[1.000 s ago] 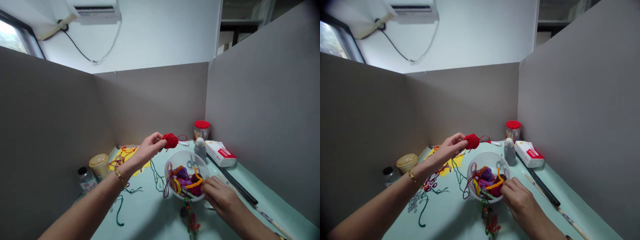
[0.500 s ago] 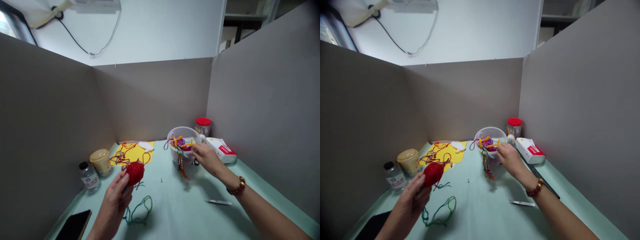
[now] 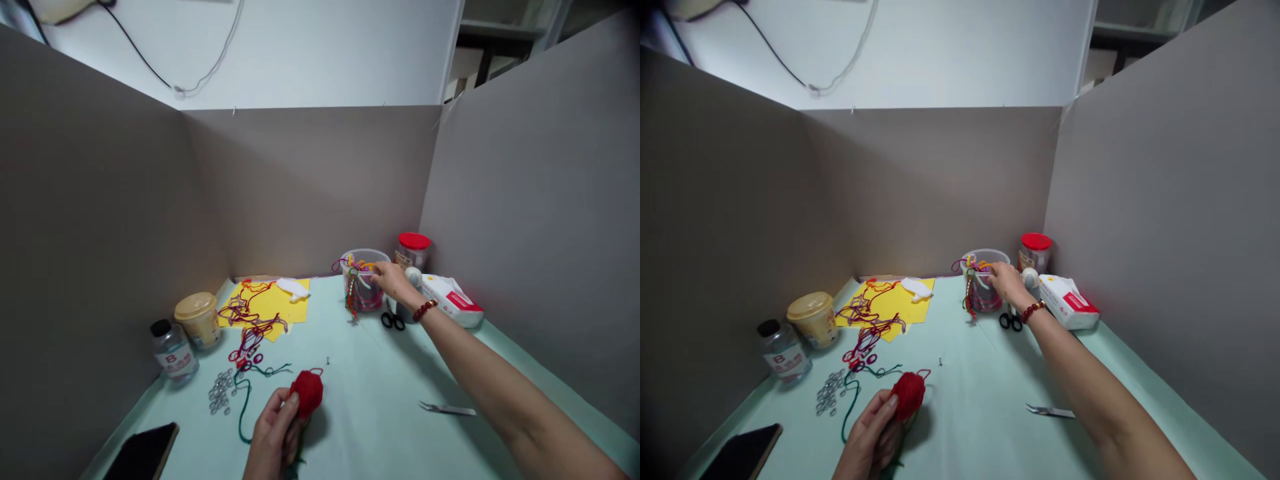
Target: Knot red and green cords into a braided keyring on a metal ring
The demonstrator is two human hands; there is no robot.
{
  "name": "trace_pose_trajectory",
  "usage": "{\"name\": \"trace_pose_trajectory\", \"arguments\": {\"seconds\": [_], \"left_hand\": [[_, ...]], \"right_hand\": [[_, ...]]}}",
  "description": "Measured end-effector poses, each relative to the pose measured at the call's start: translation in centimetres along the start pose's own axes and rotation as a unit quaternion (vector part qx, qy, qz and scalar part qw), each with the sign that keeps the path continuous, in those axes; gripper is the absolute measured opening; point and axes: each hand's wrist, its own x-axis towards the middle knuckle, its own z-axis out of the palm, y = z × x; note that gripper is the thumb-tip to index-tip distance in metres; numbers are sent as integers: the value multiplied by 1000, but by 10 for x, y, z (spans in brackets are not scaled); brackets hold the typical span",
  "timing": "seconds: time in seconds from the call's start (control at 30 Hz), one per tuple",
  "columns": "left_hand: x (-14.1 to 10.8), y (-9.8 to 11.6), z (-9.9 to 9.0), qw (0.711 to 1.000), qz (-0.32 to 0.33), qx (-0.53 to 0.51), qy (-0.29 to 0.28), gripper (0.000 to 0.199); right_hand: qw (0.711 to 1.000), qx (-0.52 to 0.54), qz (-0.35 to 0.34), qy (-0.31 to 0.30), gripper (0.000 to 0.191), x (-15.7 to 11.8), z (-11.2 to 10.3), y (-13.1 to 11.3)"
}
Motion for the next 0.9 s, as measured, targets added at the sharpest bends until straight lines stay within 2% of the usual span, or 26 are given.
{"name": "trace_pose_trajectory", "arguments": {"seconds": [0.2, 0.3, 0.4, 0.47, 0.5, 0.53, 0.57, 0.63, 0.67, 0.7, 0.77, 0.8, 0.83, 0.87, 0.9], "left_hand": [[-1, 0, -2, 1000, -11, 12, -23, 44], [-2, 0, -3, 999, -6, 12, -31, 41], [-2, 1, -1, 999, 13, 29, -36, 38], [-4, 1, 1, 995, 53, 81, -30, 35], [-6, 1, 3, 988, 87, 121, -26, 32], [-9, 1, 6, 977, 129, 170, -26, 28], [-13, 0, 9, 958, 172, 226, -34, 23], [-21, -3, 16, 905, 243, 341, -76, 17], [-26, -5, 20, 875, 263, 394, -105, 17], [-30, -7, 24, 846, 275, 438, -133, 17], [-38, -12, 31, 808, 274, 491, -177, 19], [-41, -13, 34, 807, 264, 494, -187, 18], [-43, -14, 35, 816, 248, 488, -188, 18], [-44, -13, 36, 831, 229, 476, -177, 20], [-44, -12, 36, 849, 208, 457, -164, 23]], "right_hand": [[1000, 16, 5, -10, 15, -6, 8, 1], [999, 36, 7, 11, 30, -19, 1, -5], [997, 72, 6, 38, 37, -55, -4, -18], [990, 135, -2, 35, 31, -93, -1, -32], [985, 175, -6, 12, 29, -115, 2, -40], [957, 288, 19, -40, 33, -138, 7, -49], [911, 394, 56, -111, 41, -160, 12, -58], [793, 556, 103, -227, 58, -198, 20, -73], [749, 604, 123, -242, 60, -213, 22, -80], [723, 629, 143, -246, 57, -224, 22, -85], [693, 651, 180, -253, 43, -237, 18, -90], [685, 656, 193, -252, 35, -240, 15, -89], [681, 656, 203, -256, 29, -240, 11, -87], [689, 645, 209, -256, 24, -238, 7, -83], [711, 625, 209, -246, 19, -234, 3, -76]]}}
